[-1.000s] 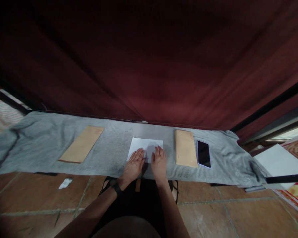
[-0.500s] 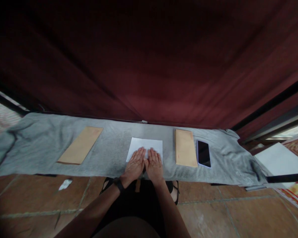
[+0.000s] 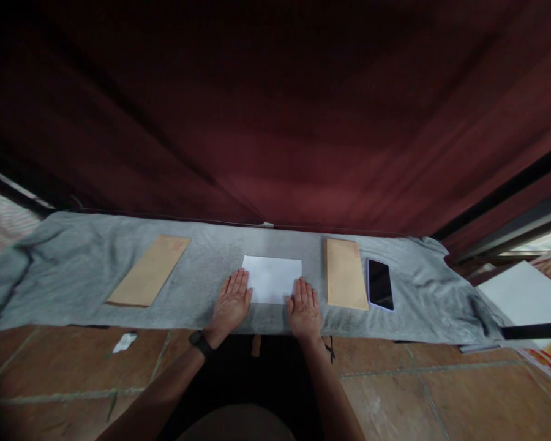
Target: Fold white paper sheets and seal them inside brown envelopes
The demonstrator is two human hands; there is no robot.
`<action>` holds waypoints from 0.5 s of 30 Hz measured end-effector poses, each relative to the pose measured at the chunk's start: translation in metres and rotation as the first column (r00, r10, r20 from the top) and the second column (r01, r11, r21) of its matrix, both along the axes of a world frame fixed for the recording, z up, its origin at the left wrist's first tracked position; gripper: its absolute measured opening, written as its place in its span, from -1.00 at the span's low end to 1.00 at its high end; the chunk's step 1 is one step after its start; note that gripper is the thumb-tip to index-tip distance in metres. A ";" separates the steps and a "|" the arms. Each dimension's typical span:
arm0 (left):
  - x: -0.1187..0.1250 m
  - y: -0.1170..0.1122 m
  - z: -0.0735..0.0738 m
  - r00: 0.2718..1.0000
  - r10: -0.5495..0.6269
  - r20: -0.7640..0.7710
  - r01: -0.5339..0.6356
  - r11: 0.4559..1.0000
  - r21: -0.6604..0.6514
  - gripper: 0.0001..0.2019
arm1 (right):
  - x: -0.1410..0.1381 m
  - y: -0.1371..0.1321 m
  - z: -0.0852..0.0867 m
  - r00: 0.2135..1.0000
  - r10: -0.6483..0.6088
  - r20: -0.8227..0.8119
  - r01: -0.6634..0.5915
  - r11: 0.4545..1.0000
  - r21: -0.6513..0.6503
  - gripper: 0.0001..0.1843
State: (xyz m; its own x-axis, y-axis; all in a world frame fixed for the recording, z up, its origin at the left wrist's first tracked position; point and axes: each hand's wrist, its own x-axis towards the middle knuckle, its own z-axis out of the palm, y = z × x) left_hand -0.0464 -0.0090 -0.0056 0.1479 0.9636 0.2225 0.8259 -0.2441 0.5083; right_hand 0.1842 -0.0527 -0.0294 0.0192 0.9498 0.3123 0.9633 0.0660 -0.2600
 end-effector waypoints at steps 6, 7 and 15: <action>0.033 0.008 0.010 0.994 -0.108 0.011 0.108 0.994 -0.005 -0.43 | -0.010 0.013 0.018 0.997 -0.023 -0.070 0.025 1.000 0.019 -0.40; 0.041 0.012 0.011 0.989 -0.147 0.016 0.147 0.989 -0.014 -0.43 | -0.016 0.021 0.023 0.995 0.004 -0.098 -0.003 1.000 0.017 -0.40; 0.061 0.045 0.004 0.964 -0.264 0.031 0.266 0.959 -0.099 -0.40 | -0.055 0.072 0.037 0.962 0.149 -0.229 -0.187 0.971 -0.151 -0.38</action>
State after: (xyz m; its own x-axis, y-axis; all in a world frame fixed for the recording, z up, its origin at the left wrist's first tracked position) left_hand 0.0143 0.0360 -0.0013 0.3978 0.9082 0.1304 0.7296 -0.3993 0.5553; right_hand 0.1295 0.0198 0.0076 -0.0962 0.9836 0.1523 0.8623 0.1588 -0.4808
